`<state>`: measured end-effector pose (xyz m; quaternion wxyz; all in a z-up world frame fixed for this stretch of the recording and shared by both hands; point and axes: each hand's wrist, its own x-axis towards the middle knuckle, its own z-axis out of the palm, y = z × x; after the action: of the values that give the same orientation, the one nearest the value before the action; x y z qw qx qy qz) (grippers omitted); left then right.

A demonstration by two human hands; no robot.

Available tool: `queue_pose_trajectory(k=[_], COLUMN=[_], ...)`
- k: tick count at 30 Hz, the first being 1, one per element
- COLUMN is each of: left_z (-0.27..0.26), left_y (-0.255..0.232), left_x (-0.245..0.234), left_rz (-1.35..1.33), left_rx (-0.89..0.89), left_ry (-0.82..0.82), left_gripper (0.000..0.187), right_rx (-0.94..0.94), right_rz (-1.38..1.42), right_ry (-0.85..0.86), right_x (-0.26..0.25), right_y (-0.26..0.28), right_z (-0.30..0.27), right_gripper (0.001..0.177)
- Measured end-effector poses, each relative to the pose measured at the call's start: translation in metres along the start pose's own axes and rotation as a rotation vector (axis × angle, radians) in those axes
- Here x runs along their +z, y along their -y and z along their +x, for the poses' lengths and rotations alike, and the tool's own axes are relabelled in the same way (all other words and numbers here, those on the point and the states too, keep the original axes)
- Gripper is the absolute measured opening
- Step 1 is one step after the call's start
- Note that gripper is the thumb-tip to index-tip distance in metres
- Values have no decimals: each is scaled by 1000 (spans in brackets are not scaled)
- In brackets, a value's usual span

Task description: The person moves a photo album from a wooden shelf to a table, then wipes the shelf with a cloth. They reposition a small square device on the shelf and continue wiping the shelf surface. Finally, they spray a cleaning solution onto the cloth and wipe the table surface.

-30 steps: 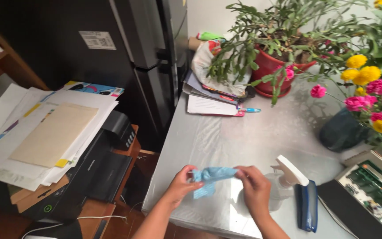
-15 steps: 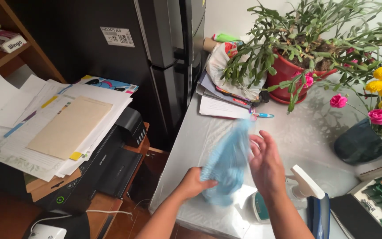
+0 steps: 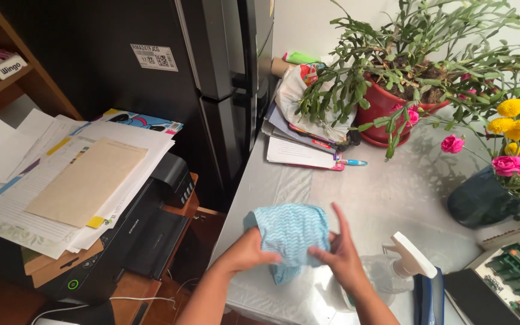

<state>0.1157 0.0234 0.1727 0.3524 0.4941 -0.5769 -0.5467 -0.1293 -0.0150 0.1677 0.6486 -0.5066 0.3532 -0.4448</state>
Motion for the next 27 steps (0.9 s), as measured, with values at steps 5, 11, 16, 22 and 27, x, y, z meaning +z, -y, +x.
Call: queue_pose_trajectory(k=[5, 11, 16, 22, 27], left_z=[14, 10, 16, -3, 2], left_y=[-7, -31, -36, -34, 26], left_x=[-1, -9, -30, -49, -22], left_rz=[-148, 101, 583, -458, -564], left_rx=[11, 447, 586, 433, -53], left_ry=[-494, -389, -592, 20, 91], left_gripper=[42, 74, 33, 111, 52], right_rx=[-178, -379, -299, -4, 391], right_rz=[-388, -1039, -1219, -43, 379], right_ry=[-213, -128, -121, -67, -355], right_x=[0, -13, 0, -6, 4], right_y=[24, 44, 72, 51, 27], right_z=[6, 31, 37, 46, 68], right_gripper=[69, 74, 24, 21, 22])
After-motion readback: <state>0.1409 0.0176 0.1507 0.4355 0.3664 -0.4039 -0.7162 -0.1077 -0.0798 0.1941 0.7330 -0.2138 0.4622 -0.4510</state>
